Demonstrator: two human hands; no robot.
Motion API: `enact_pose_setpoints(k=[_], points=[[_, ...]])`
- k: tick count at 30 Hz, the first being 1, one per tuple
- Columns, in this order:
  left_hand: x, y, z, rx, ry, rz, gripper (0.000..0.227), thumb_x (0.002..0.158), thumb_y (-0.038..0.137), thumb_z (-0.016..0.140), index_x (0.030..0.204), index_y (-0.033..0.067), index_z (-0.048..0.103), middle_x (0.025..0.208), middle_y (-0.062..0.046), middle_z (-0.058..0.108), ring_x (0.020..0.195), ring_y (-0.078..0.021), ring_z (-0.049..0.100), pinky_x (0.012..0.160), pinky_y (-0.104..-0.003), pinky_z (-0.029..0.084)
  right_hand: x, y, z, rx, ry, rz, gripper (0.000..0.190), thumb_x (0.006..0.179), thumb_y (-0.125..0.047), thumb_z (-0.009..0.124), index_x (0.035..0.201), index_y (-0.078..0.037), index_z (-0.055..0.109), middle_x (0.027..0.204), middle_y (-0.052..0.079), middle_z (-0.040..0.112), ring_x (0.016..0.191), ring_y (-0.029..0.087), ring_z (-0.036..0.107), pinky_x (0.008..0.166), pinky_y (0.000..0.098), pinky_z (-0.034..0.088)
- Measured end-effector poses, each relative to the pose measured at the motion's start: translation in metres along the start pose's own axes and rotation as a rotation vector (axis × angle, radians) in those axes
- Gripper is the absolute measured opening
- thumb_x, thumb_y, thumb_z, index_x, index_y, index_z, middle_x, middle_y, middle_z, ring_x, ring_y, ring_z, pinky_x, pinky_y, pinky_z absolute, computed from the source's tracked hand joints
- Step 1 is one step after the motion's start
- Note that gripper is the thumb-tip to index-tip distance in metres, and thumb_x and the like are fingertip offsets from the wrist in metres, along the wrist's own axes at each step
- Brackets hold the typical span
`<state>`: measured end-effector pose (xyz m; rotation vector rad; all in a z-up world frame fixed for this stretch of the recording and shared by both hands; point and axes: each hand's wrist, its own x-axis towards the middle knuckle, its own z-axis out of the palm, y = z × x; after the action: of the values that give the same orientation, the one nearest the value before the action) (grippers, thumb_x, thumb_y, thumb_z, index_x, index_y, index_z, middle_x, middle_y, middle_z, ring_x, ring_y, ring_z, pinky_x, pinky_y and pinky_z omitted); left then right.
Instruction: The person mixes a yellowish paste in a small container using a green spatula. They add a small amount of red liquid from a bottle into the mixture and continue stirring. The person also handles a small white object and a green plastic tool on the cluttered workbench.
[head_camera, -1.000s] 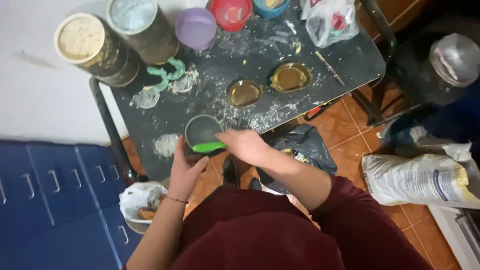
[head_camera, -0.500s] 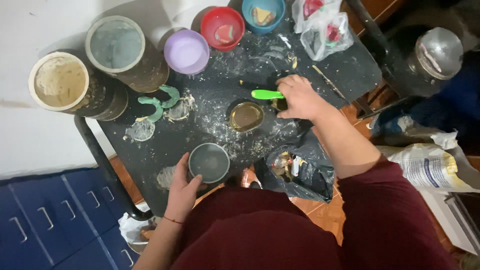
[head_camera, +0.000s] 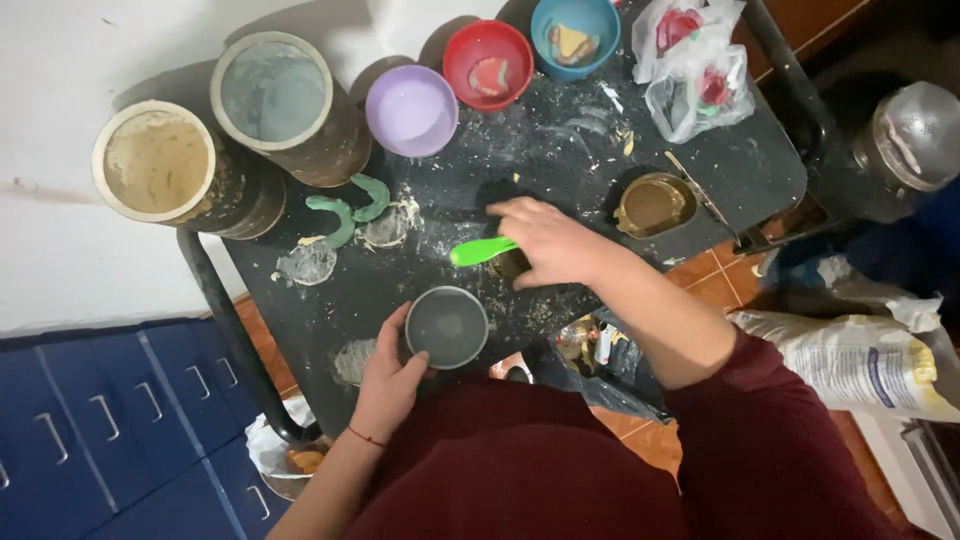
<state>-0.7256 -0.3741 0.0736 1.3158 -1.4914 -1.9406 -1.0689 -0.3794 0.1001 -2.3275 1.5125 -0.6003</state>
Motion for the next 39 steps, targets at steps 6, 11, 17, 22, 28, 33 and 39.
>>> enact_pose_setpoints(k=[6,11,17,22,28,33,39], points=[[0.021,0.005,0.008,-0.068,0.009,-0.026,0.071,0.086,-0.006,0.055,0.153,0.0091,0.037,0.138,-0.012,0.057,0.108,-0.0191,0.061,0.076,-0.030,0.059,0.004,0.001,-0.004,0.026,-0.192,0.037,0.064,0.053,-0.016,0.090,0.107,-0.004,0.058,0.128,0.017,0.060,0.122,0.040,0.054,0.101,0.0485,0.045],[0.051,0.016,0.024,0.271,0.113,0.147,0.071,0.077,0.012,0.063,0.146,0.0081,0.046,0.132,-0.018,0.064,0.124,-0.0311,0.063,0.104,-0.038,0.049,-0.019,0.015,-0.014,-0.023,-0.203,0.004,0.064,0.051,-0.011,0.088,0.106,0.000,0.056,0.122,0.022,0.059,0.121,0.043,0.054,0.105,0.0494,0.044],[0.089,-0.007,0.054,0.173,0.084,0.420,0.069,0.080,0.012,0.064,0.145,0.0004,0.044,0.133,-0.022,0.062,0.127,-0.0349,0.062,0.110,-0.038,0.046,-0.045,0.009,-0.019,-0.014,-0.292,0.152,0.074,0.047,-0.010,0.089,0.111,0.002,0.055,0.129,0.023,0.058,0.123,0.043,0.052,0.104,0.0479,0.045],[0.104,-0.009,0.031,0.347,0.145,0.449,0.067,0.091,0.022,0.069,0.148,-0.0018,0.044,0.142,-0.027,0.055,0.132,-0.0402,0.055,0.111,-0.044,0.043,-0.046,-0.009,-0.039,0.010,-0.017,0.144,0.068,0.061,-0.026,0.089,0.111,0.002,0.052,0.134,0.026,0.060,0.121,0.043,0.060,0.102,0.0473,0.049],[0.126,0.051,-0.055,1.008,0.611,0.469,0.055,0.076,0.027,0.080,0.128,0.0141,0.065,0.127,-0.014,0.062,0.112,-0.0355,0.059,0.091,-0.049,0.050,-0.040,-0.019,-0.027,-0.049,0.283,0.398,0.042,0.091,-0.019,0.083,0.122,0.000,0.060,0.110,0.019,0.068,0.102,0.038,0.068,0.089,0.0440,0.054],[0.160,0.020,-0.067,0.962,0.588,0.653,0.050,0.071,0.020,0.084,0.118,0.0158,0.070,0.127,-0.011,0.063,0.111,-0.0363,0.059,0.091,-0.048,0.051,-0.036,-0.019,-0.017,-0.069,0.366,0.378,0.037,0.093,-0.017,0.081,0.119,0.000,0.059,0.107,0.019,0.066,0.099,0.039,0.067,0.087,0.0443,0.054],[0.172,0.021,-0.045,0.955,0.513,0.820,0.033,0.074,0.017,0.084,0.103,0.0127,0.069,0.126,-0.010,0.063,0.111,-0.0355,0.059,0.094,-0.048,0.049,-0.054,0.011,-0.019,-0.179,0.193,0.596,0.037,0.092,-0.027,0.084,0.102,-0.001,0.059,0.088,0.022,0.065,0.087,0.043,0.066,0.075,0.0483,0.052]])
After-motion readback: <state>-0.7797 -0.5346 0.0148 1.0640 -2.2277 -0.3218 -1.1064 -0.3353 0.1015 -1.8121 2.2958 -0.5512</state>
